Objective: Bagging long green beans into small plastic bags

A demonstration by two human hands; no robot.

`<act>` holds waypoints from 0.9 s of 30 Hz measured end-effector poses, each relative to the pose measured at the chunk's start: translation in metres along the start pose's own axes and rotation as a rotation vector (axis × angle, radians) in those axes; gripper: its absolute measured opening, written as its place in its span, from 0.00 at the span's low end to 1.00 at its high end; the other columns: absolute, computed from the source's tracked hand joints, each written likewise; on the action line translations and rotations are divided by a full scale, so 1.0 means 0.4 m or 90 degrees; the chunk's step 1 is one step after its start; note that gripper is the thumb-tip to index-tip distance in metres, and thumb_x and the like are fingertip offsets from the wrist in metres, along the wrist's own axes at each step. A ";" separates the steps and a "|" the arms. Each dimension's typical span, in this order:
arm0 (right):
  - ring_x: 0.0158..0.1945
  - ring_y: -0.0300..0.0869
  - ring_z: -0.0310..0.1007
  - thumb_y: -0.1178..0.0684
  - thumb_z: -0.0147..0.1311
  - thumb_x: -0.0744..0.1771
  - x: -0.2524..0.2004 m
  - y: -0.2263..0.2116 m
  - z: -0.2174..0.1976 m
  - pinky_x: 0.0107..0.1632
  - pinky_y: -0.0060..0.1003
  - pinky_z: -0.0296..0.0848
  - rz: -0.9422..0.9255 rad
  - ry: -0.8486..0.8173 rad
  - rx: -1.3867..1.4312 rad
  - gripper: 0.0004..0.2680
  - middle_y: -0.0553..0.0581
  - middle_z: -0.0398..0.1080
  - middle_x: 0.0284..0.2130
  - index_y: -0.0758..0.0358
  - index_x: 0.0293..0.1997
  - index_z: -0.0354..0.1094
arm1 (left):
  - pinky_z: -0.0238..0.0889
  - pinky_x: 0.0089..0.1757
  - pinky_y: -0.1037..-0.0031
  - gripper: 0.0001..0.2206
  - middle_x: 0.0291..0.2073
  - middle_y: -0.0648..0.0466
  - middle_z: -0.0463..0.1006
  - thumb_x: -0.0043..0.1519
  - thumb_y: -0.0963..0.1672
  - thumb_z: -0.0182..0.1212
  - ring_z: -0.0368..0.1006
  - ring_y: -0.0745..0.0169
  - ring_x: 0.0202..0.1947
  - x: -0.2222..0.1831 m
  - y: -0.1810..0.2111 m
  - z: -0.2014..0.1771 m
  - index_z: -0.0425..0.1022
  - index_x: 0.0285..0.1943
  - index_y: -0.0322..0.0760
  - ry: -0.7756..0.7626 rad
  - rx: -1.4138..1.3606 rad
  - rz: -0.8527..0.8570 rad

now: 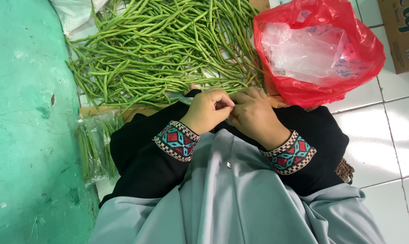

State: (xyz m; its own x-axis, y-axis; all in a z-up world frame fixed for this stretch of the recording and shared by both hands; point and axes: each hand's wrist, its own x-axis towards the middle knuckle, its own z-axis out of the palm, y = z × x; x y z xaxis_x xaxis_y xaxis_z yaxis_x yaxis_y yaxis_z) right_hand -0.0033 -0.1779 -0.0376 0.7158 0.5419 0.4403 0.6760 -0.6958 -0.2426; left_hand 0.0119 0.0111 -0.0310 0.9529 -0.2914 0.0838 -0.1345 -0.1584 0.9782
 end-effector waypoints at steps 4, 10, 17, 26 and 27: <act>0.47 0.61 0.73 0.53 0.60 0.64 0.008 -0.015 -0.006 0.47 0.56 0.71 0.043 -0.057 0.154 0.05 0.60 0.76 0.41 0.61 0.34 0.75 | 0.69 0.35 0.82 0.07 0.22 0.54 0.78 0.52 0.36 0.67 0.79 0.67 0.21 -0.008 -0.027 -0.004 0.82 0.35 0.38 0.012 0.033 0.009; 0.63 0.59 0.68 0.51 0.69 0.62 -0.084 0.036 -0.010 0.61 0.51 0.67 0.164 0.045 0.604 0.25 0.68 0.67 0.61 0.69 0.64 0.64 | 0.72 0.28 0.83 0.06 0.24 0.51 0.81 0.55 0.35 0.64 0.79 0.68 0.21 -0.018 -0.034 -0.029 0.80 0.38 0.32 0.030 -0.077 -0.082; 0.61 0.53 0.70 0.56 0.74 0.59 -0.095 0.054 0.084 0.63 0.53 0.65 0.197 0.041 0.665 0.26 0.69 0.72 0.55 0.73 0.62 0.68 | 0.72 0.27 0.84 0.06 0.22 0.45 0.80 0.55 0.33 0.64 0.79 0.67 0.21 -0.019 0.045 0.009 0.79 0.40 0.27 -0.017 -0.230 -0.033; 0.52 0.59 0.77 0.58 0.75 0.60 -0.055 0.046 0.078 0.57 0.56 0.73 0.292 0.082 0.548 0.18 0.72 0.77 0.44 0.75 0.49 0.73 | 0.72 0.39 0.79 0.25 0.45 0.44 0.76 0.66 0.48 0.65 0.76 0.71 0.37 -0.009 -0.122 -0.058 0.62 0.67 0.31 0.055 -0.348 -0.062; 0.52 0.59 0.77 0.58 0.75 0.60 -0.060 0.041 0.082 0.57 0.56 0.73 0.291 0.079 0.549 0.18 0.72 0.77 0.44 0.75 0.49 0.73 | 0.72 0.39 0.79 0.25 0.45 0.44 0.76 0.66 0.48 0.65 0.76 0.71 0.37 -0.034 -0.165 -0.037 0.62 0.67 0.31 0.059 -0.349 -0.063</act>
State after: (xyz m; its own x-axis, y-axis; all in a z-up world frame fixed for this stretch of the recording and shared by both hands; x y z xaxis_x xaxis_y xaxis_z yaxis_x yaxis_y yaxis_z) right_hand -0.0037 -0.1868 -0.0807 0.9503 0.2186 0.2218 0.2690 -0.2174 -0.9383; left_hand 0.0118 0.0395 -0.0938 0.9769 -0.2127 -0.0214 0.0944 0.3394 0.9359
